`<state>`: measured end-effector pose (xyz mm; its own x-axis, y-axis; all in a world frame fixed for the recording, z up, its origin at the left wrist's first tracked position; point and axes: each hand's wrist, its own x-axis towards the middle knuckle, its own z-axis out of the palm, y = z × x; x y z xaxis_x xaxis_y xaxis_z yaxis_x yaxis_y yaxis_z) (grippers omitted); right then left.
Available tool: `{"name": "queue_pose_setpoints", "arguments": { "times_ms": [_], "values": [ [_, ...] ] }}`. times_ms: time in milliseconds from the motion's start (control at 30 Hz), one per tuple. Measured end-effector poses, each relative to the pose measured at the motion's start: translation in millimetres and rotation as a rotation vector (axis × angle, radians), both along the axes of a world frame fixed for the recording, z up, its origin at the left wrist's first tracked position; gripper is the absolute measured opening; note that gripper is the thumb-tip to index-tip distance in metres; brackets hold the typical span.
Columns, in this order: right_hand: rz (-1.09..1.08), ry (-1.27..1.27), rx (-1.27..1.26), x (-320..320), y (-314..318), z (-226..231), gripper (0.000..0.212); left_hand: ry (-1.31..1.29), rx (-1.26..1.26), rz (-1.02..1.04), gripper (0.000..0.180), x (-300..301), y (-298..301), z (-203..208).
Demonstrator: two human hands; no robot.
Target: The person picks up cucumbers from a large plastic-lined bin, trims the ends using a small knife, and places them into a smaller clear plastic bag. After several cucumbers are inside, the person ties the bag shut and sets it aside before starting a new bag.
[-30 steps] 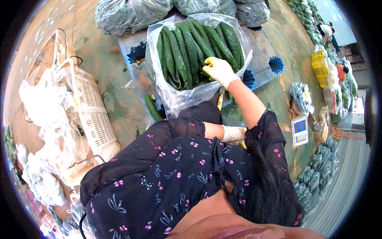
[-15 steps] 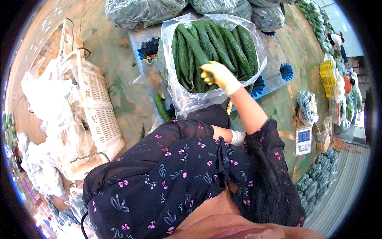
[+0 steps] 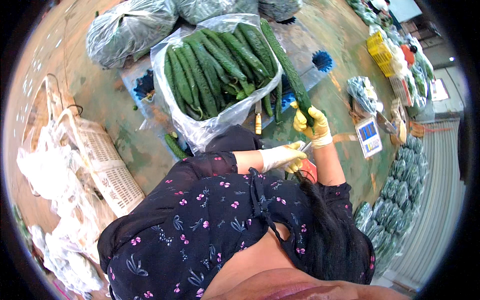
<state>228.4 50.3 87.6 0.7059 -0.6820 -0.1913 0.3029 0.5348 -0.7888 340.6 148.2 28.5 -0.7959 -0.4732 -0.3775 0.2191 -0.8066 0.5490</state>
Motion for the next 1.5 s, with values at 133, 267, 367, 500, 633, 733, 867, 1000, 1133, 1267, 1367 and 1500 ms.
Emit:
{"name": "queue_pose_setpoints", "arguments": {
  "times_ms": [133, 267, 367, 500, 633, 733, 867, 1000, 1133, 1267, 1367, 1500],
  "values": [
    [-0.011, -0.112, 0.054, -15.4, 12.5, -4.9, 0.059, -0.022, -0.025, -0.019, 0.043, -6.3, 0.5, -2.7],
    [0.005, -0.238, 0.098, -19.0, 16.9, -13.2, 0.059, -0.044, -0.043, -0.027, 0.03, -8.3, 0.0, 0.8],
    [0.031, -0.339, 0.127, -14.4, 16.8, -15.9, 0.058, -0.064, -0.037, -0.013, 0.025, -4.7, -1.2, 3.9],
    [-0.023, -0.34, 0.189, -10.3, 15.9, -20.2, 0.056, -0.064, 0.0, 0.021, 0.027, -2.1, -0.6, 1.5],
    [-0.143, -0.152, 0.164, -3.5, 13.5, -16.1, 0.053, -0.107, -0.065, 0.017, 0.027, -2.8, 1.3, 8.3],
    [-0.169, -0.08, 0.105, 9.5, 1.5, -8.0, 0.049, -0.085, -0.103, 0.006, 0.024, -5.2, 1.8, 7.3],
    [-0.267, -0.047, 0.1, 29.7, -15.5, 12.8, 0.049, -0.047, -0.059, 0.02, 0.019, -6.9, 2.4, 7.0],
    [-0.424, -0.101, 0.085, 13.4, -34.5, 2.3, 0.045, -0.033, -0.046, -0.006, 0.016, 3.0, 2.1, 13.2],
    [-0.598, 0.362, -0.003, -26.7, -53.8, -37.3, 0.032, -0.148, -0.354, -0.142, 0.022, 8.3, 4.8, 3.8],
    [-0.607, 0.496, 0.239, -60.4, -65.7, -90.6, 0.026, -0.135, -0.345, -0.147, 0.027, 0.2, 6.2, -11.4],
    [-0.528, 0.804, 0.107, -56.8, -64.1, -123.3, 0.024, -0.173, -0.329, -0.15, 0.031, 8.6, 5.9, -0.7],
    [-0.368, 1.083, -0.199, -46.8, -68.2, -154.7, 0.028, -0.018, -0.244, -0.129, 0.034, 10.6, 2.6, -5.3]
  ]
}}
